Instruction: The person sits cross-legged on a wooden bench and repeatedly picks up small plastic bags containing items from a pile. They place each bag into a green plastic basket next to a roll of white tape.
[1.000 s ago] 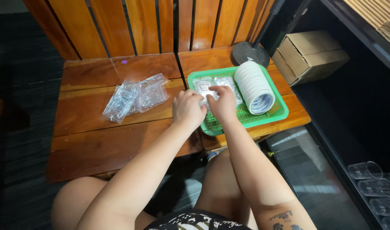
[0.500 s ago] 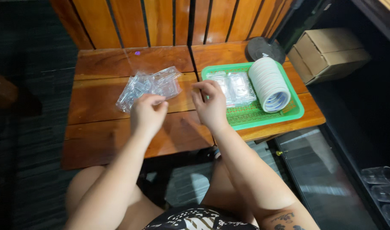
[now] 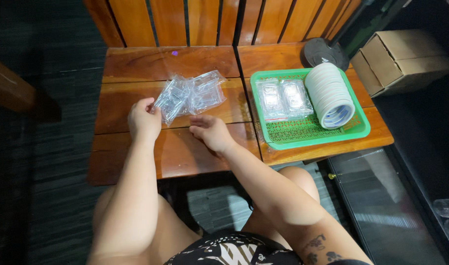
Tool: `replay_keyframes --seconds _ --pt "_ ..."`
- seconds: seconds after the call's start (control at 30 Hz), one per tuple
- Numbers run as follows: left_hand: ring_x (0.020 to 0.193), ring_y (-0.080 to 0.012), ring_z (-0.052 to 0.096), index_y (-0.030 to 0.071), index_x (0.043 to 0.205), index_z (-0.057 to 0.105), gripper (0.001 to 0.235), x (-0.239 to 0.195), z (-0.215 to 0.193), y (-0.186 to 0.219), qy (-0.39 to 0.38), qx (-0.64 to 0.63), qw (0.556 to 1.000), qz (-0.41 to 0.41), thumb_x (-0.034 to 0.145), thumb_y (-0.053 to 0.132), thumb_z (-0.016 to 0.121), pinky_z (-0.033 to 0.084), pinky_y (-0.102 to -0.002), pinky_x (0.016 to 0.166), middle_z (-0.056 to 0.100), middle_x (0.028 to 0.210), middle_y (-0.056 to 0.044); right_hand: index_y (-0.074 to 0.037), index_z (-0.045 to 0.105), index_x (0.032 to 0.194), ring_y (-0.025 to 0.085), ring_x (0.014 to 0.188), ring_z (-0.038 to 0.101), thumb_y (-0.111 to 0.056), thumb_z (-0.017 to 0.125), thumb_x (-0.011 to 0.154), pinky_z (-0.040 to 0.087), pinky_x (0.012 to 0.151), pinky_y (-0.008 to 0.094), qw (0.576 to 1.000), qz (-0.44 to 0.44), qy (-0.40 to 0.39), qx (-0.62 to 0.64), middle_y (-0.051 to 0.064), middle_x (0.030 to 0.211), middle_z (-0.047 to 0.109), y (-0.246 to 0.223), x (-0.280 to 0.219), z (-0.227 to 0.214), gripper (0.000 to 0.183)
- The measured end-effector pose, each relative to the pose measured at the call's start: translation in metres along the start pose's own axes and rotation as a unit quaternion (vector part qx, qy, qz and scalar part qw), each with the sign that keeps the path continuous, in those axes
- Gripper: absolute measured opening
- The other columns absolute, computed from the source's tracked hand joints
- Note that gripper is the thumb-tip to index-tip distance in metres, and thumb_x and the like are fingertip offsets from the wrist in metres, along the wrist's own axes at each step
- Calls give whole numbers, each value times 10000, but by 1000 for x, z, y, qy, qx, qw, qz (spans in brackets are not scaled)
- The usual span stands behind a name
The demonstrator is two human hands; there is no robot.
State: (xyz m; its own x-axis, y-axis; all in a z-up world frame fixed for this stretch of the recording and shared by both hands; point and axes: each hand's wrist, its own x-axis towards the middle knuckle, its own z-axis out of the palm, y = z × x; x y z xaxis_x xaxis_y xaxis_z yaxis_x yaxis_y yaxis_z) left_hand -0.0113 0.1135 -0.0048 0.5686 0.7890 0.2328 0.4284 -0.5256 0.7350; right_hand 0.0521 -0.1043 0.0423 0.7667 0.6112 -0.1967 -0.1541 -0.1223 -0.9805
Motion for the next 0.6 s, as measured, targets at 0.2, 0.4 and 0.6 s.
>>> replay_keyframes --seconds 0.2,0.4,0.6 --pt "1025 -268 720 246 1136 783 278 -10 2 14 -59 26 996 -61 860 269 767 576 -417 911 752 988 0 -1 567 1449 215 1174 674 -44 743 909 593 952 293 993 63 -6 98 199 1433 624 -1 9 17 570" --pt "1055 -242 724 247 1163 765 311 -28 1 39 -91 -3 991 -96 853 230 747 583 -408 917 772 1023 22 -9 577 1443 179 1021 728 -57 732 919 637 858 262 994 66 10 90 198 1393 647 1 14 13 549" --pt "996 -107 729 332 1115 753 285 -40 -3 52 -119 -14 987 -110 839 259 746 581 -314 872 763 989 129 21 639 1322 277 941 760 -65 696 959 650 837 379 992 50 55 100 209 1200 718 28 30 2 378"
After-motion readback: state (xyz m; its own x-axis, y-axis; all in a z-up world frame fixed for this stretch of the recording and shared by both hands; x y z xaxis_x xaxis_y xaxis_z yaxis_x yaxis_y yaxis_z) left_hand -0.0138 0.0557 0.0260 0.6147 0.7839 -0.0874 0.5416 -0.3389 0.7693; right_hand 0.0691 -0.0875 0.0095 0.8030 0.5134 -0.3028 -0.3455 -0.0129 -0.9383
